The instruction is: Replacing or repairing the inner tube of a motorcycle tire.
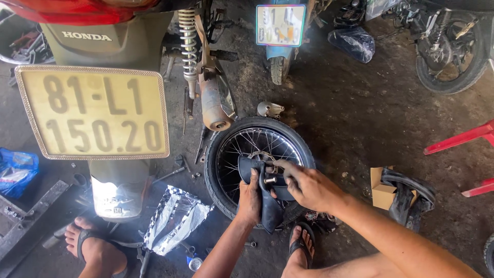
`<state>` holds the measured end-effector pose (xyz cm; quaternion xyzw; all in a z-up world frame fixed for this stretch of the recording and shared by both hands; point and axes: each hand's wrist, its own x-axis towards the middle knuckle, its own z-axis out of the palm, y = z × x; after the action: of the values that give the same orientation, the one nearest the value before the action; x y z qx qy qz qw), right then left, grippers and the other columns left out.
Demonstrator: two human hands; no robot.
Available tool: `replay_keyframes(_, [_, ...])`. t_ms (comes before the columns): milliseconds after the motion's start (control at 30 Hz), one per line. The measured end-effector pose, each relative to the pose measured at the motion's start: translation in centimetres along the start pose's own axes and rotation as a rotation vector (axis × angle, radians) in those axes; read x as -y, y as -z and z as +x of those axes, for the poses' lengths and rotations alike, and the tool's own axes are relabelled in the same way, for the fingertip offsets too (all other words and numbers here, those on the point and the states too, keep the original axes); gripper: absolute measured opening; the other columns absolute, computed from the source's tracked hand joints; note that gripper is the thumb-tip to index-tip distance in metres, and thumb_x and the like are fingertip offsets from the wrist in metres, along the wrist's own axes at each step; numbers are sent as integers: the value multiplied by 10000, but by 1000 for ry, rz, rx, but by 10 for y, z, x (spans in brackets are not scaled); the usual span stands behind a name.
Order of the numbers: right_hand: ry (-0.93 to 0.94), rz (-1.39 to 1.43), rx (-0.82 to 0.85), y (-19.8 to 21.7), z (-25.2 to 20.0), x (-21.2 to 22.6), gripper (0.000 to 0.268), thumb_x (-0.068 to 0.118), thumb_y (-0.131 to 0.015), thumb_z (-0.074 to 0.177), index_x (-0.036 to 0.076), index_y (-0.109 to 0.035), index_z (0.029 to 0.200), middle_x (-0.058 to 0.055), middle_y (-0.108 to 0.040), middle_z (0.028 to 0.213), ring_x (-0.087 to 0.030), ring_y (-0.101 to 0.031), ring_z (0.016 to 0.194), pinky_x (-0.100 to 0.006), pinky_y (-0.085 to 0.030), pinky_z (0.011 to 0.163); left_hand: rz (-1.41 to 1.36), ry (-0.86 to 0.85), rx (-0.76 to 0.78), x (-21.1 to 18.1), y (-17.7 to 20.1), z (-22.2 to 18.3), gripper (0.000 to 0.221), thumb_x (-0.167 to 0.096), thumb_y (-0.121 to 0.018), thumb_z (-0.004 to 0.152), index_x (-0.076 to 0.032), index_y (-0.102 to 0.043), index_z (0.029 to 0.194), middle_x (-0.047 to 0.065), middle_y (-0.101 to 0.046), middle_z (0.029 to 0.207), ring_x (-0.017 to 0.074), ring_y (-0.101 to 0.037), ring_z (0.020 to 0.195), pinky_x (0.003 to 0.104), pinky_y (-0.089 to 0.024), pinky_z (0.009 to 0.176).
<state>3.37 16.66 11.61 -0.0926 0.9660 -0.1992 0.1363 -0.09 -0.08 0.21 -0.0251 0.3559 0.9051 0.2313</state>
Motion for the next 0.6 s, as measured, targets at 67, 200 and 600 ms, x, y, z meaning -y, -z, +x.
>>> replay_keyframes(67, [-34, 81, -54, -13, 0, -11, 522, 172, -532, 966, 196, -582, 1485, -143, -750, 905, -273, -761, 812, -378, -687, 761, 18, 9, -21, 1, 2, -2, 525, -507, -538, 1000, -6, -645, 1116, 109, -722, 830, 175, -672, 545, 304, -569, 495])
replay_keyframes(200, [-61, -143, 21, 4, 0, 15, 488, 148, -628, 925, 125, -552, 1406, -160, -735, 1113, -277, -756, 868, -411, -633, 770, 15, -37, 47, -4, 2, 0, 527, -488, -533, 1016, 4, -669, 1148, 93, -729, 847, 166, -666, 531, 285, -551, 485])
replay_keyframes(600, [160, -131, -57, -30, 1, -27, 486, 72, -624, 892, 15, -559, 1370, -260, -622, 1358, -322, -744, 998, -383, -633, 824, 42, -13, 62, -1, 8, 2, 508, -460, -539, 1019, 13, -688, 1128, 105, -719, 781, 181, -672, 498, 294, -552, 452])
